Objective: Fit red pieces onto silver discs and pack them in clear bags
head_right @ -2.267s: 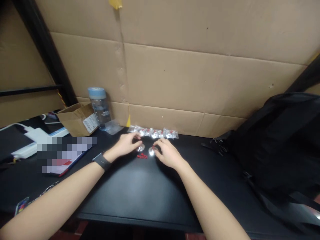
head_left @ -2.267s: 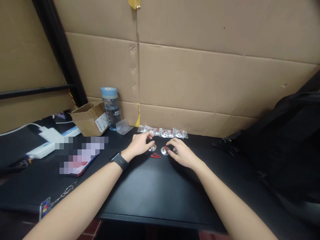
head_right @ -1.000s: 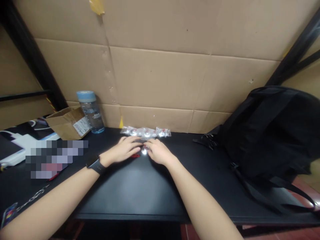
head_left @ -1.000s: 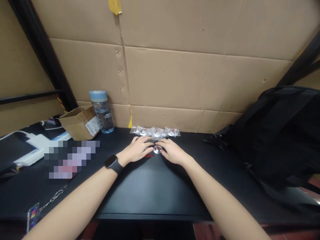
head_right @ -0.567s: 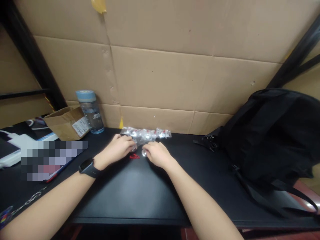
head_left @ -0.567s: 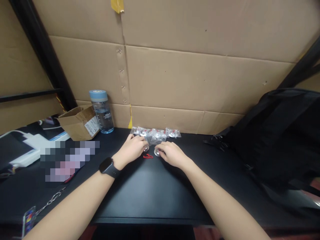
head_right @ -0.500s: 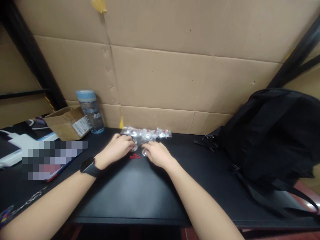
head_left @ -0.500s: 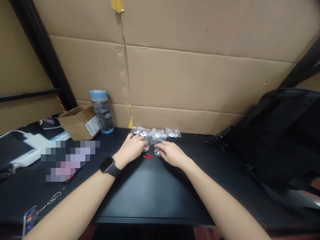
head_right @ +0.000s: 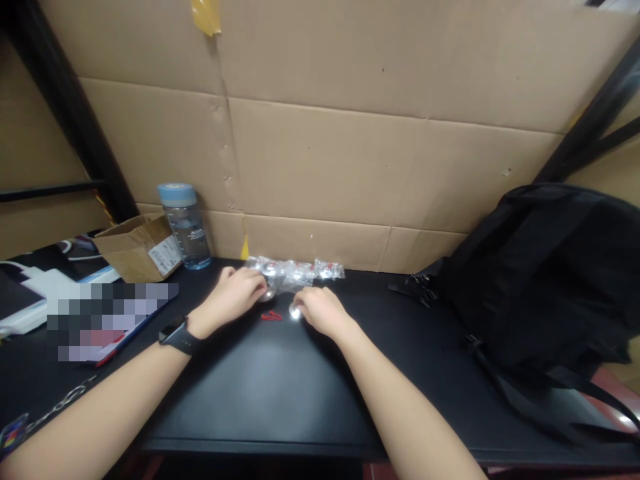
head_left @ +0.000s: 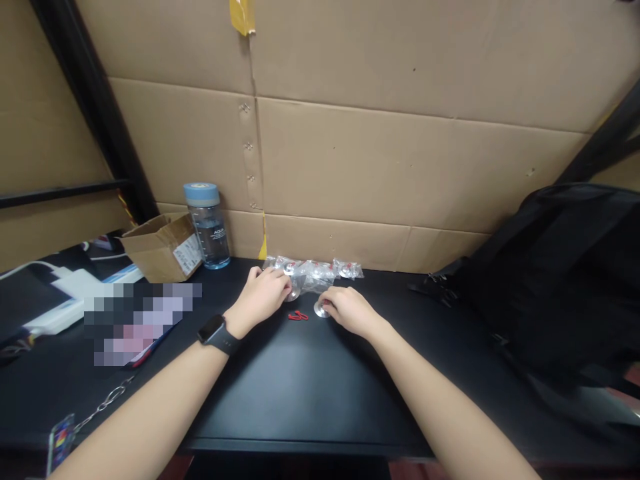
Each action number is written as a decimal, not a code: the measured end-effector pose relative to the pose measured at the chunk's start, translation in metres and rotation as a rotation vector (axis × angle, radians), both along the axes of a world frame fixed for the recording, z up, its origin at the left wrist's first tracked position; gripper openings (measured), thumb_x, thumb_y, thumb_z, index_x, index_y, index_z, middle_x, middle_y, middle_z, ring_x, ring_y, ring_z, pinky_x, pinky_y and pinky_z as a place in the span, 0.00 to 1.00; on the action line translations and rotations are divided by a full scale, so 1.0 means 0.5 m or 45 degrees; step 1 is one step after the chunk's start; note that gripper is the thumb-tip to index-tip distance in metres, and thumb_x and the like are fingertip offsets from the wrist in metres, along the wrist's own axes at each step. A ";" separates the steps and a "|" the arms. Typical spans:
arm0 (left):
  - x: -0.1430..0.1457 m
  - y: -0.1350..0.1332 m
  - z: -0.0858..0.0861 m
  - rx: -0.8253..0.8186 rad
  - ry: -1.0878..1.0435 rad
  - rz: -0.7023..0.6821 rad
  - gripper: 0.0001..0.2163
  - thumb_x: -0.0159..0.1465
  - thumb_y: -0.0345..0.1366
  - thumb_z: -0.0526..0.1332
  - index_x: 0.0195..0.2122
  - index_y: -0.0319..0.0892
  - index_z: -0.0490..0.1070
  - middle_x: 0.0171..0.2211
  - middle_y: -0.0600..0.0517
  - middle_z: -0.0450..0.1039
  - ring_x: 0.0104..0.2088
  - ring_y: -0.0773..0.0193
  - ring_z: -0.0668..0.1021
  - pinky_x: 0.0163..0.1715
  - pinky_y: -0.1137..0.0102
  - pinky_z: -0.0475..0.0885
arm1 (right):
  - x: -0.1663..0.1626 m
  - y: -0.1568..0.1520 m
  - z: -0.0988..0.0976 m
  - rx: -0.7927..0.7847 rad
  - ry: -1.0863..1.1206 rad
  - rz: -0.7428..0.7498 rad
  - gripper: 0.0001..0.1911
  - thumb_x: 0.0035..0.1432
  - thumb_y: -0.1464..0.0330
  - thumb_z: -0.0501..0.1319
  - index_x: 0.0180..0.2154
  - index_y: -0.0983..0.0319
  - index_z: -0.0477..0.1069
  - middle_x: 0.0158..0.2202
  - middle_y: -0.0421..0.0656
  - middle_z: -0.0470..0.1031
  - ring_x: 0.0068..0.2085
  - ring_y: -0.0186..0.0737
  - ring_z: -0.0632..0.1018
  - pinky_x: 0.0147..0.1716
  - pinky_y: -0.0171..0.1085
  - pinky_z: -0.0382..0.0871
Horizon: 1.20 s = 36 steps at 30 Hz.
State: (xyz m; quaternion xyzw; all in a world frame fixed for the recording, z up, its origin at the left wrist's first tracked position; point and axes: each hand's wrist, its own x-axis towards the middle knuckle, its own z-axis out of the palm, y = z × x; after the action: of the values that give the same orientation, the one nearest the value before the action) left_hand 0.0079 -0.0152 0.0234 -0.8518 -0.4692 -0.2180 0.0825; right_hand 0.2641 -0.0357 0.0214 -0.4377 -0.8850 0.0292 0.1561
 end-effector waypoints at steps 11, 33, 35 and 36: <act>0.043 -0.017 -0.009 -0.055 -0.284 -0.031 0.10 0.73 0.41 0.54 0.41 0.47 0.74 0.50 0.47 0.70 0.52 0.51 0.70 0.49 0.56 0.63 | 0.003 -0.008 -0.001 -0.045 -0.099 -0.212 0.07 0.64 0.71 0.60 0.33 0.62 0.74 0.38 0.45 0.78 0.42 0.44 0.77 0.43 0.40 0.58; 0.082 -0.043 -0.010 -0.257 -0.685 -0.128 0.10 0.73 0.43 0.54 0.39 0.45 0.71 0.44 0.50 0.73 0.49 0.55 0.73 0.51 0.60 0.66 | -0.050 -0.015 0.001 -0.655 1.443 -0.157 0.12 0.60 0.59 0.66 0.35 0.61 0.70 0.44 0.44 0.78 0.37 0.39 0.84 0.30 0.31 0.72; 0.083 -0.046 -0.012 -0.254 -0.667 -0.118 0.10 0.73 0.43 0.54 0.40 0.46 0.71 0.45 0.50 0.73 0.50 0.55 0.72 0.51 0.59 0.65 | -0.051 -0.020 0.004 -0.732 1.487 -0.134 0.14 0.59 0.58 0.67 0.35 0.61 0.70 0.45 0.44 0.77 0.36 0.39 0.85 0.31 0.31 0.73; 0.084 -0.047 -0.012 -0.250 -0.656 -0.114 0.10 0.73 0.43 0.54 0.40 0.46 0.71 0.45 0.50 0.73 0.50 0.55 0.72 0.51 0.59 0.65 | -0.050 -0.022 0.005 -0.773 1.518 -0.127 0.14 0.58 0.59 0.68 0.35 0.61 0.69 0.44 0.44 0.77 0.36 0.39 0.85 0.32 0.32 0.75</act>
State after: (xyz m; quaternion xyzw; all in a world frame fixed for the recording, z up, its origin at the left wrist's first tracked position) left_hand 0.0497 -0.0384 0.0174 -0.7921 -0.4555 -0.3843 -0.1319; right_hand 0.2392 -0.0466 0.0241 -0.4116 -0.5785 0.5063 0.4894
